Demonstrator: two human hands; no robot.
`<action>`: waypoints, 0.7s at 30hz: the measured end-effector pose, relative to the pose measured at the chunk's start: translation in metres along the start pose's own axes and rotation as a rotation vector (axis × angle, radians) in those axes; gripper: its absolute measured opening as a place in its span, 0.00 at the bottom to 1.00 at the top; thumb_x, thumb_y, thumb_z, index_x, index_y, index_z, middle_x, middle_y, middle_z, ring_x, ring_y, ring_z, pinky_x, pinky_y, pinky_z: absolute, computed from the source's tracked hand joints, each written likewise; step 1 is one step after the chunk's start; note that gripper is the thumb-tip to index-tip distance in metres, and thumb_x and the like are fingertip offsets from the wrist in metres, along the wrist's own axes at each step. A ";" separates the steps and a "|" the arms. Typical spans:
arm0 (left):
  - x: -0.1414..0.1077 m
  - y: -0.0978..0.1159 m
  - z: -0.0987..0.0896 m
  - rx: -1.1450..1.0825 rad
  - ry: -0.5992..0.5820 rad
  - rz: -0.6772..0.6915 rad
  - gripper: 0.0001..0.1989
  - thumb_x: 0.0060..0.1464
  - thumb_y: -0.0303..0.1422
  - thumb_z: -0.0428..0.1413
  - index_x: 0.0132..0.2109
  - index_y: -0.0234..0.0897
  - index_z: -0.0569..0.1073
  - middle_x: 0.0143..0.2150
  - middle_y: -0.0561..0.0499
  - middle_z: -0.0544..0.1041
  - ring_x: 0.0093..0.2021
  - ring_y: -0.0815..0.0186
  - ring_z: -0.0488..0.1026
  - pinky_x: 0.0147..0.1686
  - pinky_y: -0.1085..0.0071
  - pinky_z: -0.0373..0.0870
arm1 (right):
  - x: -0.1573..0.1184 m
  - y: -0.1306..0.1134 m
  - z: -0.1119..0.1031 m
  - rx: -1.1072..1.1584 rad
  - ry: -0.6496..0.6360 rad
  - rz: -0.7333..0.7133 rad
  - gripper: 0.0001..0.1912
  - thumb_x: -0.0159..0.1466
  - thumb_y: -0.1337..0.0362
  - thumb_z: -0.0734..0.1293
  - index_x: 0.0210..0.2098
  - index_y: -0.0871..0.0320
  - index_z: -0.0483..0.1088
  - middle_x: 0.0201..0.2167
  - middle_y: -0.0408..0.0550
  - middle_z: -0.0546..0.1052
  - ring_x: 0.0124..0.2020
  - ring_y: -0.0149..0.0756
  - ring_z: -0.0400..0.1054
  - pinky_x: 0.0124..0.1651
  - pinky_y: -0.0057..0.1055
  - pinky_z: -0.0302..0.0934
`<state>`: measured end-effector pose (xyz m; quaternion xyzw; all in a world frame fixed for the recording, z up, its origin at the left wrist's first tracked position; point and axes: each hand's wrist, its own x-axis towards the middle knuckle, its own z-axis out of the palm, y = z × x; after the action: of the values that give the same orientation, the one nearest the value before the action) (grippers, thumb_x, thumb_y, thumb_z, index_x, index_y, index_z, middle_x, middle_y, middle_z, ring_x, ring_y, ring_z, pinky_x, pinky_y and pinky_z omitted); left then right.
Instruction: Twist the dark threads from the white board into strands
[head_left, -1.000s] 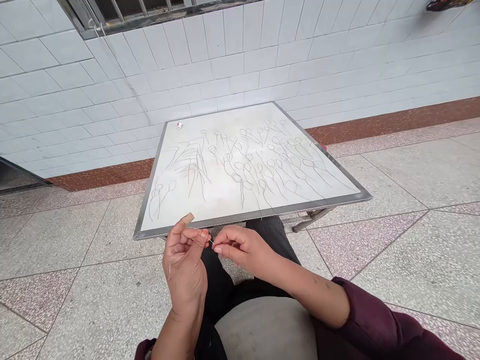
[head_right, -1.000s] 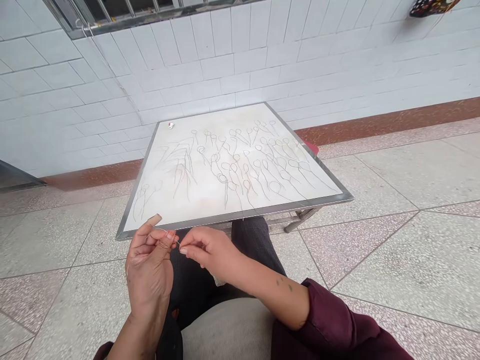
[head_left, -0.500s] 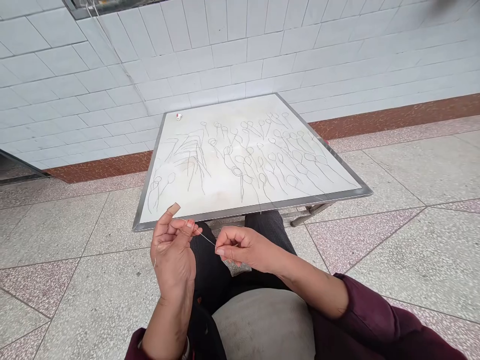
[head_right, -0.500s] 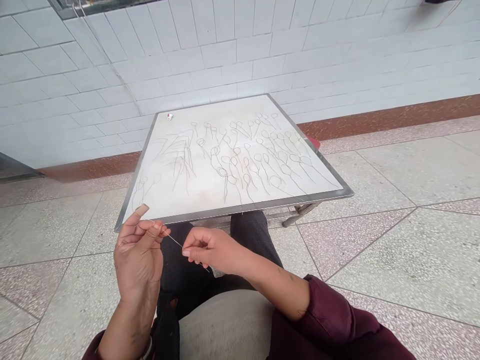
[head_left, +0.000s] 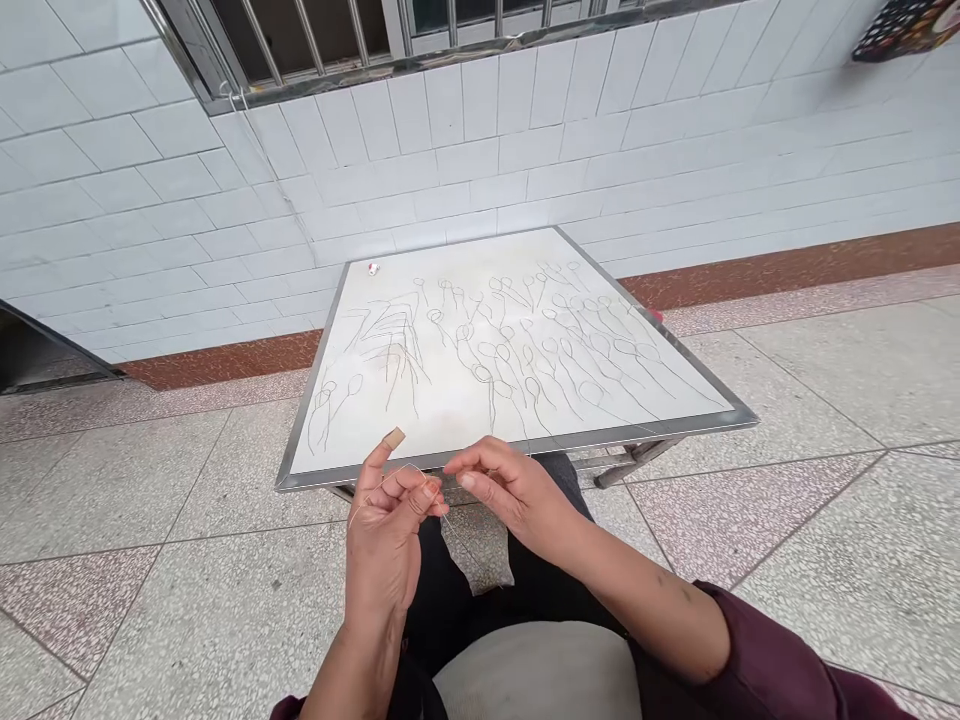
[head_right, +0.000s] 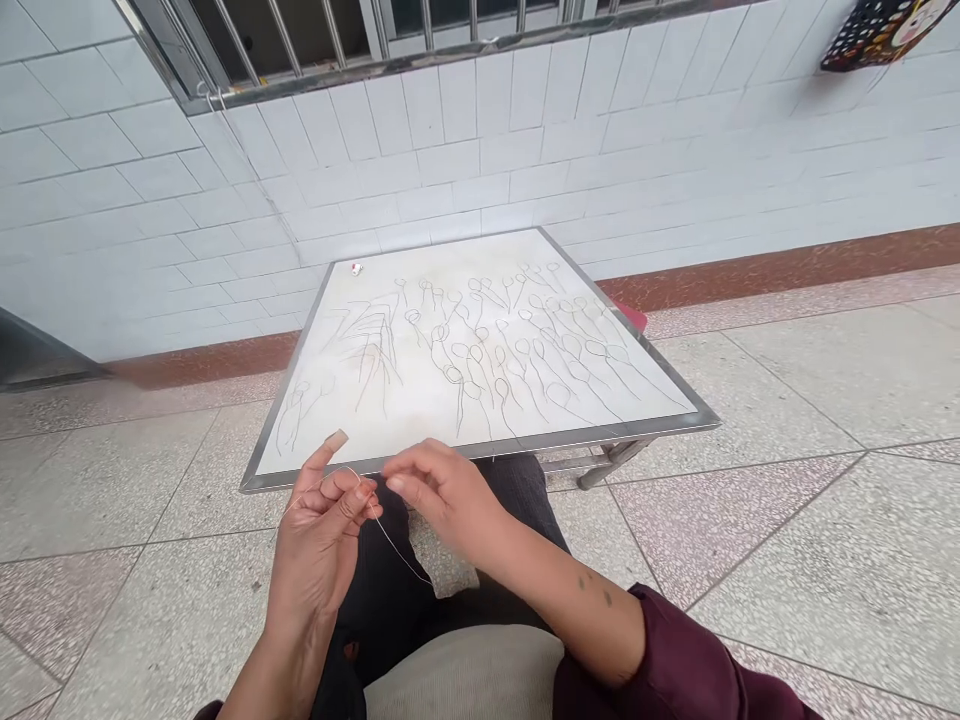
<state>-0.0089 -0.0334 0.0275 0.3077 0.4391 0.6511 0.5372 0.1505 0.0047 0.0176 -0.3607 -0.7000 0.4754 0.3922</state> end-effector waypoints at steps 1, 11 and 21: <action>-0.001 -0.001 0.002 0.004 -0.010 -0.015 0.36 0.45 0.27 0.69 0.60 0.40 0.66 0.24 0.61 0.75 0.24 0.74 0.72 0.32 0.76 0.71 | 0.003 -0.002 0.001 0.053 -0.002 0.013 0.09 0.68 0.58 0.64 0.41 0.53 0.74 0.37 0.46 0.74 0.38 0.35 0.68 0.42 0.33 0.62; -0.004 -0.013 0.001 0.077 -0.101 -0.045 0.40 0.46 0.29 0.68 0.64 0.42 0.61 0.26 0.60 0.77 0.25 0.71 0.72 0.37 0.71 0.70 | 0.014 -0.002 0.010 0.498 -0.112 0.167 0.10 0.62 0.57 0.70 0.39 0.57 0.72 0.23 0.38 0.72 0.24 0.29 0.68 0.33 0.30 0.64; -0.008 -0.020 0.008 0.093 -0.135 -0.085 0.38 0.50 0.30 0.65 0.65 0.42 0.59 0.27 0.59 0.75 0.28 0.69 0.71 0.34 0.71 0.70 | 0.015 0.007 0.015 0.415 0.045 0.206 0.10 0.63 0.57 0.68 0.32 0.57 0.68 0.22 0.38 0.69 0.22 0.27 0.62 0.26 0.25 0.58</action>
<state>0.0089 -0.0384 0.0133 0.3568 0.4442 0.5843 0.5779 0.1318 0.0141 0.0101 -0.3524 -0.5378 0.6386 0.4227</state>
